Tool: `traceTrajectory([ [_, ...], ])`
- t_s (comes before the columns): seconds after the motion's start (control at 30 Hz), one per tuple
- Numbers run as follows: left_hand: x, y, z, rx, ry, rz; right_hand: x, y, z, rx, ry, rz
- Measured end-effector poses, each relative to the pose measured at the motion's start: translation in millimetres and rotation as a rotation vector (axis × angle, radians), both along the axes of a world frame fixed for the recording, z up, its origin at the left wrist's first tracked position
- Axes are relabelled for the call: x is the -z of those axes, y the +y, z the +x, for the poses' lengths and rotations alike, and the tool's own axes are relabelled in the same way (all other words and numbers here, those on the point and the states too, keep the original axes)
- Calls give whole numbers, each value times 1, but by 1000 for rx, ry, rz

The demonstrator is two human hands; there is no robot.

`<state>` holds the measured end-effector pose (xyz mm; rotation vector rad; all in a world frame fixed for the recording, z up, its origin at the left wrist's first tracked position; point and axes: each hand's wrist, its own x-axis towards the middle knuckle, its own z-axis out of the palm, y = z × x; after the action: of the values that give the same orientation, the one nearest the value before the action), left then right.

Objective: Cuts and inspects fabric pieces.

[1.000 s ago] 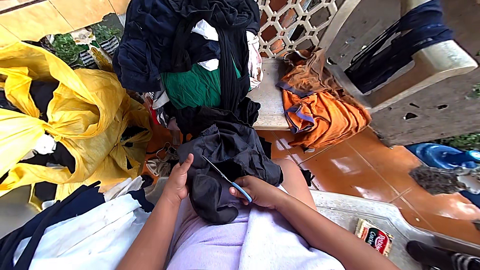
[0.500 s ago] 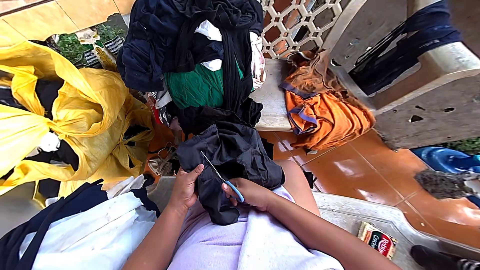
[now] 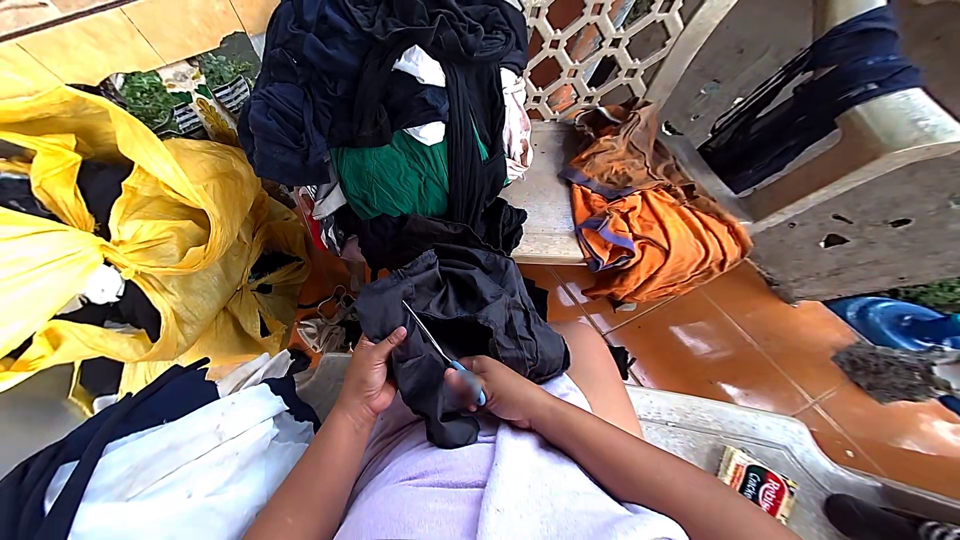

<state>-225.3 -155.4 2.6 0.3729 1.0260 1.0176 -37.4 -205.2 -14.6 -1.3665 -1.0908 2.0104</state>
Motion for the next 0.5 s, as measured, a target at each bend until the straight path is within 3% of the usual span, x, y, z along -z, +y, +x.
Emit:
traceTrajectory([
  [0.5,-1,-8,1,-7,-90,1,-1,7,-6,-5,98,-147],
])
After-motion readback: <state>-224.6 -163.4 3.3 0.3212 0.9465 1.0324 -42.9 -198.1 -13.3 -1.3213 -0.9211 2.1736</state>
